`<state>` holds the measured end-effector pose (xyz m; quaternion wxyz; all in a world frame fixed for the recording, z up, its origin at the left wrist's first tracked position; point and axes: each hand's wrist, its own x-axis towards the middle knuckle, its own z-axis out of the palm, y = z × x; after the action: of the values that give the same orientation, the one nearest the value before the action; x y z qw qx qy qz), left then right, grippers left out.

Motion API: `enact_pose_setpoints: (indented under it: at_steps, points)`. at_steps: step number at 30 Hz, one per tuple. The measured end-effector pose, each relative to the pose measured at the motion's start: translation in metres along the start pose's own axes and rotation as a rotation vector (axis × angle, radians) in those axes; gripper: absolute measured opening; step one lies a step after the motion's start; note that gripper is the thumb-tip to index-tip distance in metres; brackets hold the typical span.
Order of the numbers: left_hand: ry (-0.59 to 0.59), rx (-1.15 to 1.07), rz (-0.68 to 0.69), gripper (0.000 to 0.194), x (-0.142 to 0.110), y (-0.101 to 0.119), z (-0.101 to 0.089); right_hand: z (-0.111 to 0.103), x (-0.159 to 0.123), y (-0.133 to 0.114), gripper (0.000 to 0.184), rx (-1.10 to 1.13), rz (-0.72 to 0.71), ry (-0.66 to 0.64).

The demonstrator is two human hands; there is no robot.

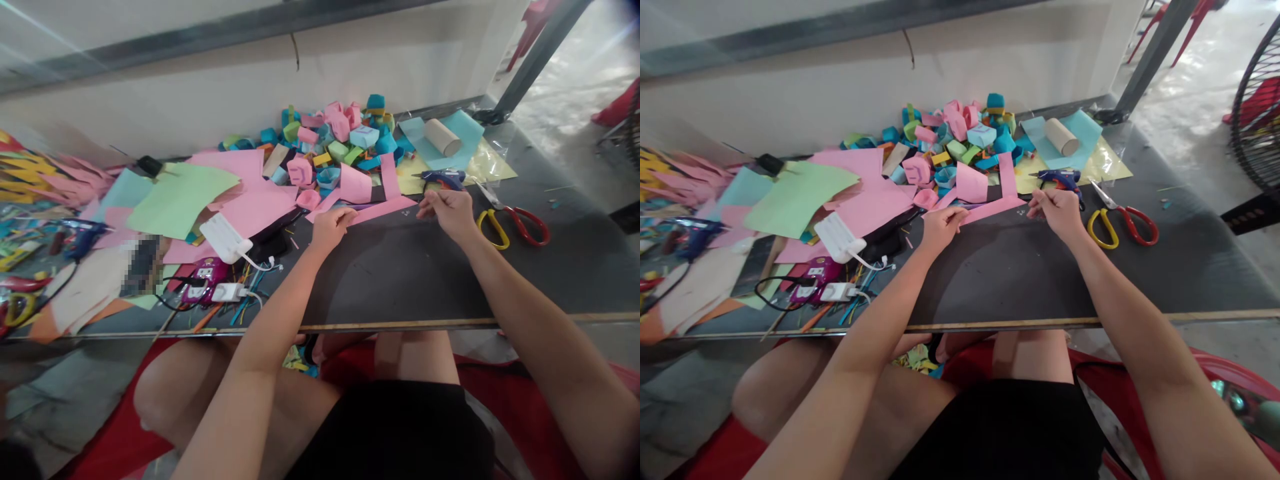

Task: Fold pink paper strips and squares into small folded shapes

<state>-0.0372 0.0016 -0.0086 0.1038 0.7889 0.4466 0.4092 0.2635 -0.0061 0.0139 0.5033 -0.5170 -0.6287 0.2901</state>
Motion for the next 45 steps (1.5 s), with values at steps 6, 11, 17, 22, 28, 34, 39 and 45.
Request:
enact_pose_setpoints:
  at_steps: [6, 11, 17, 22, 28, 34, 39, 45]
  points:
    - [-0.032, 0.084, 0.121, 0.054, -0.007, 0.009, 0.008, 0.006, -0.009, -0.009, 0.051, -0.23, -0.292, 0.087]
    - [-0.058, 0.208, 0.307, 0.05, -0.012, 0.017, 0.014, 0.018, -0.018, -0.015, 0.026, -0.56, -0.528, -0.265]
    - [-0.001, 0.207, 0.337, 0.044, -0.007, 0.022, 0.012, 0.02, -0.018, -0.014, 0.024, -0.626, -0.562, -0.233]
    - [0.0, 0.201, 0.37, 0.036, -0.01, 0.03, 0.015, 0.023, -0.021, -0.017, 0.025, -0.635, -0.588, -0.196]
    - [-0.019, 0.276, 0.388, 0.034, -0.012, 0.038, 0.021, 0.034, -0.026, -0.018, 0.026, -0.631, -0.595, -0.204]
    - [-0.035, 0.281, 0.364, 0.031, -0.013, 0.042, 0.027, 0.037, -0.027, -0.017, 0.028, -0.622, -0.628, -0.204]
    - [-0.057, 0.275, 0.364, 0.032, -0.011, 0.039, 0.027, 0.039, -0.029, -0.018, 0.029, -0.637, -0.634, -0.201]
    - [-0.129, 0.309, 0.394, 0.043, 0.001, 0.023, 0.008, 0.037, -0.027, -0.013, 0.024, -0.644, -0.585, -0.185]
